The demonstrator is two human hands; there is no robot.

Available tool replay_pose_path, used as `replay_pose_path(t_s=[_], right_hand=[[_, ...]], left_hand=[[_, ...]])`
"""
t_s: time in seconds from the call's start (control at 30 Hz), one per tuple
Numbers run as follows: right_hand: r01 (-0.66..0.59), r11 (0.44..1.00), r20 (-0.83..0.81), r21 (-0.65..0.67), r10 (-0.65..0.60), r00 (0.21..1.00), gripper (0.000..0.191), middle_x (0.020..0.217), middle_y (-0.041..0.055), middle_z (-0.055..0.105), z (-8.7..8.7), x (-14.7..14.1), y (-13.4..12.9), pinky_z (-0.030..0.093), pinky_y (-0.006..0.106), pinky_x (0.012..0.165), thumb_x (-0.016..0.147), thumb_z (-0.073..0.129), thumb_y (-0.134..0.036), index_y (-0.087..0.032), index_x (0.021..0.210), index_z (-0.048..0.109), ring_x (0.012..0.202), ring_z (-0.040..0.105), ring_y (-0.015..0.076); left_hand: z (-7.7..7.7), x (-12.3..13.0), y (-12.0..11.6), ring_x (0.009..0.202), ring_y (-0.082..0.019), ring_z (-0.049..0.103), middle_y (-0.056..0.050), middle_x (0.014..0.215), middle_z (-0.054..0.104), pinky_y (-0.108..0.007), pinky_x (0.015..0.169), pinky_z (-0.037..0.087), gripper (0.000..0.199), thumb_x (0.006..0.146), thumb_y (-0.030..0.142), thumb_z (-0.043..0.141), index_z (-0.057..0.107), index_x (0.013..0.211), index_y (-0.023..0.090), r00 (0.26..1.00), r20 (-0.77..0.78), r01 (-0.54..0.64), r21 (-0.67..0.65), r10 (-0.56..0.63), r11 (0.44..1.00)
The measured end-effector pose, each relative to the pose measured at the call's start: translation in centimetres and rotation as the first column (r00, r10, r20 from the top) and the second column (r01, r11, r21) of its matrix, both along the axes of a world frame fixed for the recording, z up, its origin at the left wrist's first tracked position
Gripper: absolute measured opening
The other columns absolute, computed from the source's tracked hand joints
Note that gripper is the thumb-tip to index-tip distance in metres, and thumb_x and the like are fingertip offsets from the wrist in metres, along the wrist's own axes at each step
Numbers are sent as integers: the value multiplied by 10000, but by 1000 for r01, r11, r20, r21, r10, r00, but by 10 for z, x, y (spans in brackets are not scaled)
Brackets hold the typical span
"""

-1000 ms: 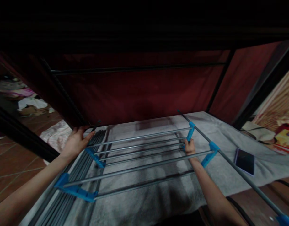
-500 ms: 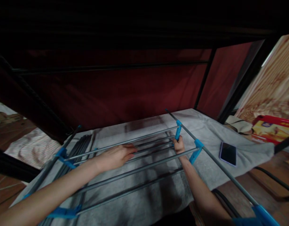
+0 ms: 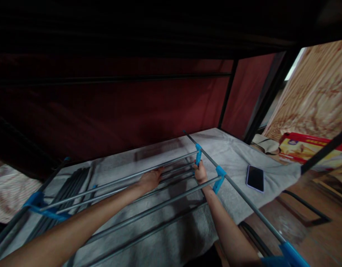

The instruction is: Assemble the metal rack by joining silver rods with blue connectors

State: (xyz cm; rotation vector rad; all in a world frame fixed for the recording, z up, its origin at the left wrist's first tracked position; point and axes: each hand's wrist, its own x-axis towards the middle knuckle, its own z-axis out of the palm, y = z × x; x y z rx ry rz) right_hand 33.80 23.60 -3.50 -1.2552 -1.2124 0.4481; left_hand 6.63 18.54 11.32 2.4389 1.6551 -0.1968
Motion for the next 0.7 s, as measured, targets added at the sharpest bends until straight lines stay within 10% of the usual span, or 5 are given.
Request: replay_pose_path(t_s=[0.7], right_hand=[[31,999,-81,-24,-33,996,104,801,44,609,12,-6,-2,510,398,760,784,493,-322,-244,849,516,759,583,228]], left_hand=[[-4,-9,14,1219,-251,644,-77,1357,671,-337,1055,462,488,970,396,413,578,1392,216,951,308,43,-107,-8,993]])
